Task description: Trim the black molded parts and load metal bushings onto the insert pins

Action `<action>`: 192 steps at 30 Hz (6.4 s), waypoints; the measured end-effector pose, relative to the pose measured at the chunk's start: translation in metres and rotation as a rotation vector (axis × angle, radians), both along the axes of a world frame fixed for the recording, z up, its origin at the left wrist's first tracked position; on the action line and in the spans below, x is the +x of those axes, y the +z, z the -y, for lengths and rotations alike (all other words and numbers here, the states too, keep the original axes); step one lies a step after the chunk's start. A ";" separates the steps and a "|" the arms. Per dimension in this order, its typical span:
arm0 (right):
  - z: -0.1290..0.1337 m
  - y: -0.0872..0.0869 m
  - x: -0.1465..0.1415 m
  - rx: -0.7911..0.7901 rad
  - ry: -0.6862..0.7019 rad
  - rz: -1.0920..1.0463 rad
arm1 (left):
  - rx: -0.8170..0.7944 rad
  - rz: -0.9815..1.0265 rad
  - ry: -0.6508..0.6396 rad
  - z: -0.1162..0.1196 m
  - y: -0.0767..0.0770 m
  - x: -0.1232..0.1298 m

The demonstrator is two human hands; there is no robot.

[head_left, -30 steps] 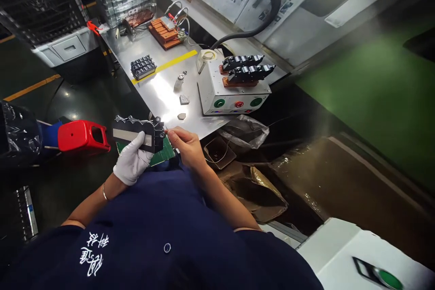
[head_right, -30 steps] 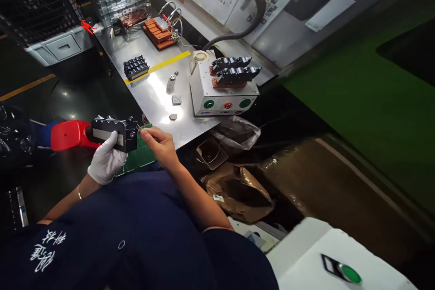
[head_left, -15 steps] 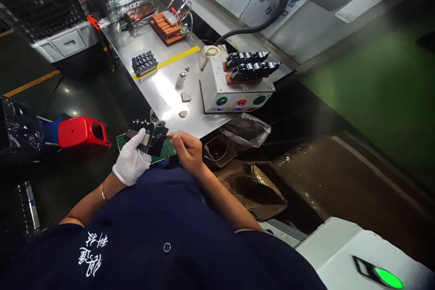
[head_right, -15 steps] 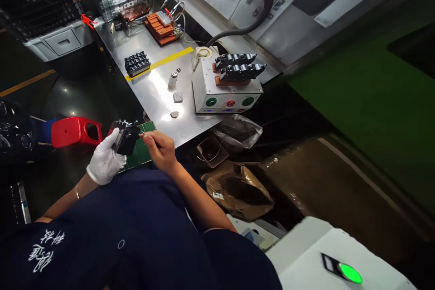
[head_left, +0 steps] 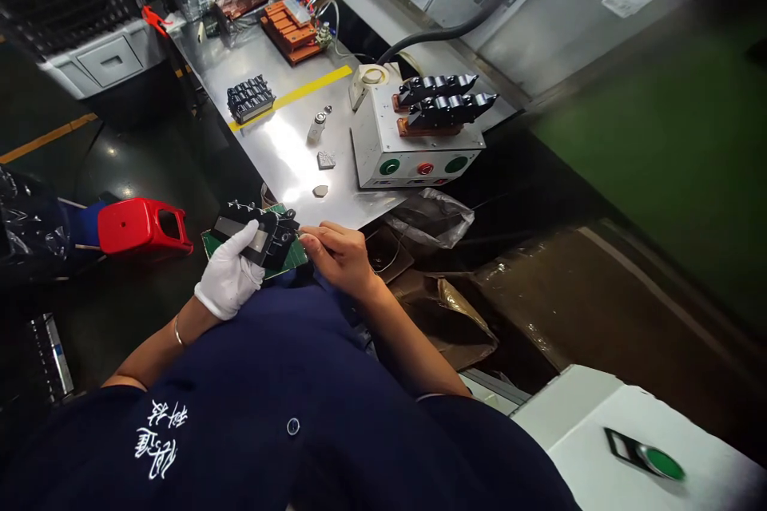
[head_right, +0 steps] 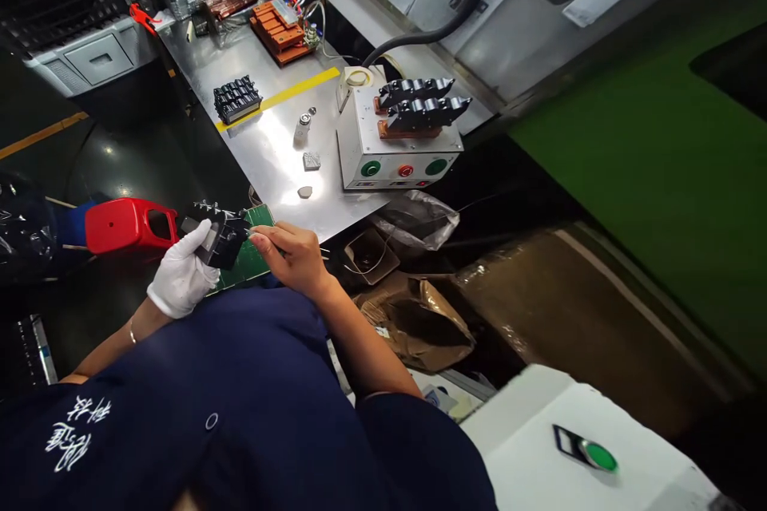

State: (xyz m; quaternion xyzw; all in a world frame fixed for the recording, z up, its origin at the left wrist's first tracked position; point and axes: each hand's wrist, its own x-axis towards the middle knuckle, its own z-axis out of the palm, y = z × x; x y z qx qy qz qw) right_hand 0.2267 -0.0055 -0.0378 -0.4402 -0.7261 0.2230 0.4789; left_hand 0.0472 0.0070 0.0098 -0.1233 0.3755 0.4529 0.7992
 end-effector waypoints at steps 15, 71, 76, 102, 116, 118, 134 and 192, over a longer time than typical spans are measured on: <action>-0.006 -0.004 0.001 -0.036 0.029 -0.024 | 0.028 -0.067 -0.013 -0.002 -0.002 0.001; -0.008 -0.008 -0.012 -0.082 -0.316 -0.055 | 0.507 -0.525 -0.038 0.008 -0.012 -0.006; -0.007 -0.008 -0.003 -0.140 -0.283 -0.044 | 0.409 -0.519 -0.122 0.002 -0.008 -0.008; -0.003 0.001 -0.012 -0.123 -0.074 0.238 | 0.360 -0.739 -0.120 0.003 -0.014 -0.003; -0.021 0.043 0.031 -0.278 0.718 0.534 | 0.347 -0.605 -0.448 -0.012 0.000 -0.018; -0.020 0.044 0.030 -0.247 0.565 0.538 | 0.353 -0.564 -0.505 -0.015 0.003 -0.019; -0.022 0.039 0.025 -0.169 0.476 0.613 | 0.302 -0.465 -0.511 -0.012 -0.003 -0.014; 0.002 0.012 -0.016 -0.289 0.223 0.034 | 0.739 -1.138 -0.380 0.004 -0.029 -0.013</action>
